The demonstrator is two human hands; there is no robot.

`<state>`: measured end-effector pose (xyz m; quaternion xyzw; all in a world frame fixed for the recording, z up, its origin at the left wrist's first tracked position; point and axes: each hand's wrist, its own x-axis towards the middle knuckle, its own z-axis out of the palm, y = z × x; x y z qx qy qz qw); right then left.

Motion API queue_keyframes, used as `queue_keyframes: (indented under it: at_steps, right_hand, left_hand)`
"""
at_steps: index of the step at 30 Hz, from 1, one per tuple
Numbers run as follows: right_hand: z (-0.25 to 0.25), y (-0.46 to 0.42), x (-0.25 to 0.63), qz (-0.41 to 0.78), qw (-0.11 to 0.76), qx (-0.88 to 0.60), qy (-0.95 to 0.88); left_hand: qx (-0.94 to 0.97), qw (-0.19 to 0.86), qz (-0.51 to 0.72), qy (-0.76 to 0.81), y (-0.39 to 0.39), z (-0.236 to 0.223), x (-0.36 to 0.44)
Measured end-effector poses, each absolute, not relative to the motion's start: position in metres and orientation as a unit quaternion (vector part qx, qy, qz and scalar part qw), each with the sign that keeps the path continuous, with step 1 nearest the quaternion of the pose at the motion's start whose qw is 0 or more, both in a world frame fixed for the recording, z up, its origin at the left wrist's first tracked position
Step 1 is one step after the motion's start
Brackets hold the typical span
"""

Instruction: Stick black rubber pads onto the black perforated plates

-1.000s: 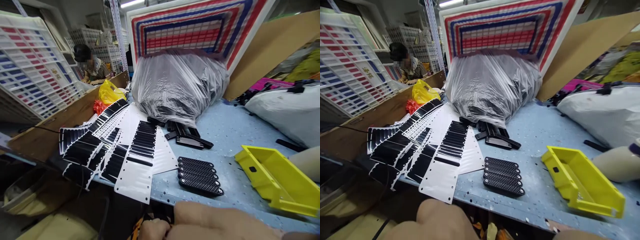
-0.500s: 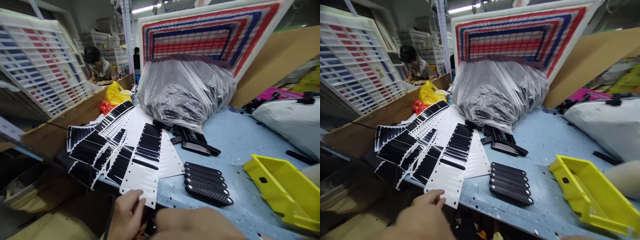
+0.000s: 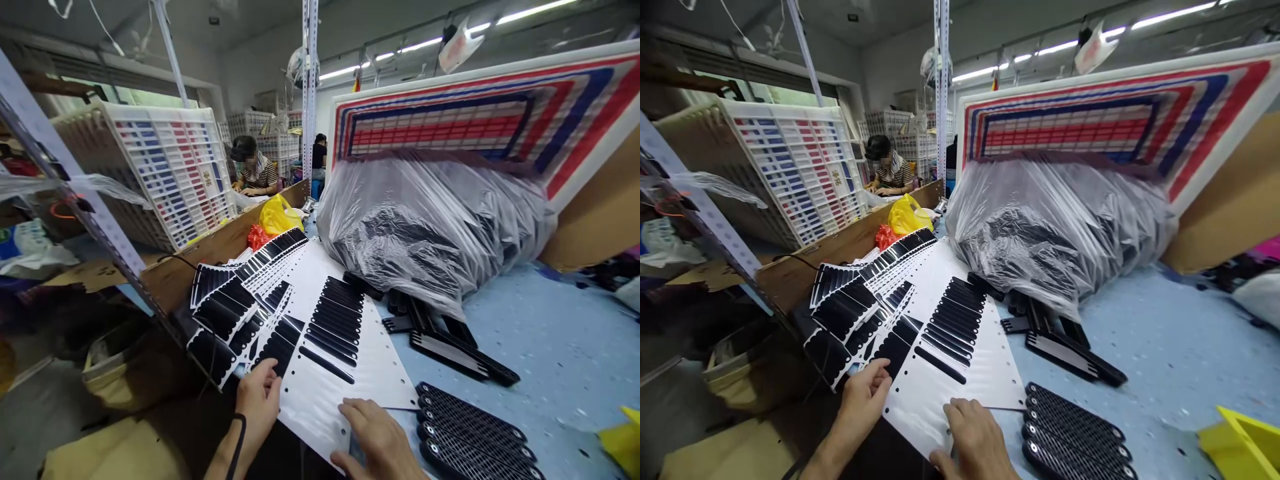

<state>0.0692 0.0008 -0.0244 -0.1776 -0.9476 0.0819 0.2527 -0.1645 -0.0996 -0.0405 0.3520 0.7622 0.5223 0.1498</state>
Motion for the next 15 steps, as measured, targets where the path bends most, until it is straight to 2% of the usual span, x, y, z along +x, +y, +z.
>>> queue_keyframes:
  at_steps: [3, 5, 8, 10, 15]
  right_hand:
    - [-0.062, -0.003, 0.054, 0.034, 0.185, -0.186, -0.964]
    - [-0.068, -0.009, 0.047, 0.008, 0.178, -0.192, -0.965]
    - [-0.060, -0.015, 0.042, 0.040, 0.232, -0.167, -0.957]
    - [-0.055, -0.015, 0.045, 0.094, 0.288, -0.137, -0.943]
    - [-0.065, -0.019, 0.065, 0.130, 0.364, -0.085, -0.919]
  left_hand:
    - [0.315, 0.179, 0.558, 0.747, -0.099, -0.042, -0.148]
    - [0.278, 0.240, 0.604, 0.707, -0.096, -0.044, -0.141]
    - [0.176, 0.346, 0.675, 0.627, -0.089, -0.041, -0.139]
    - [0.105, 0.378, 0.701, 0.595, -0.086, -0.032, -0.141]
    - [0.137, 0.500, 0.660, 0.544, -0.085, -0.007, -0.143]
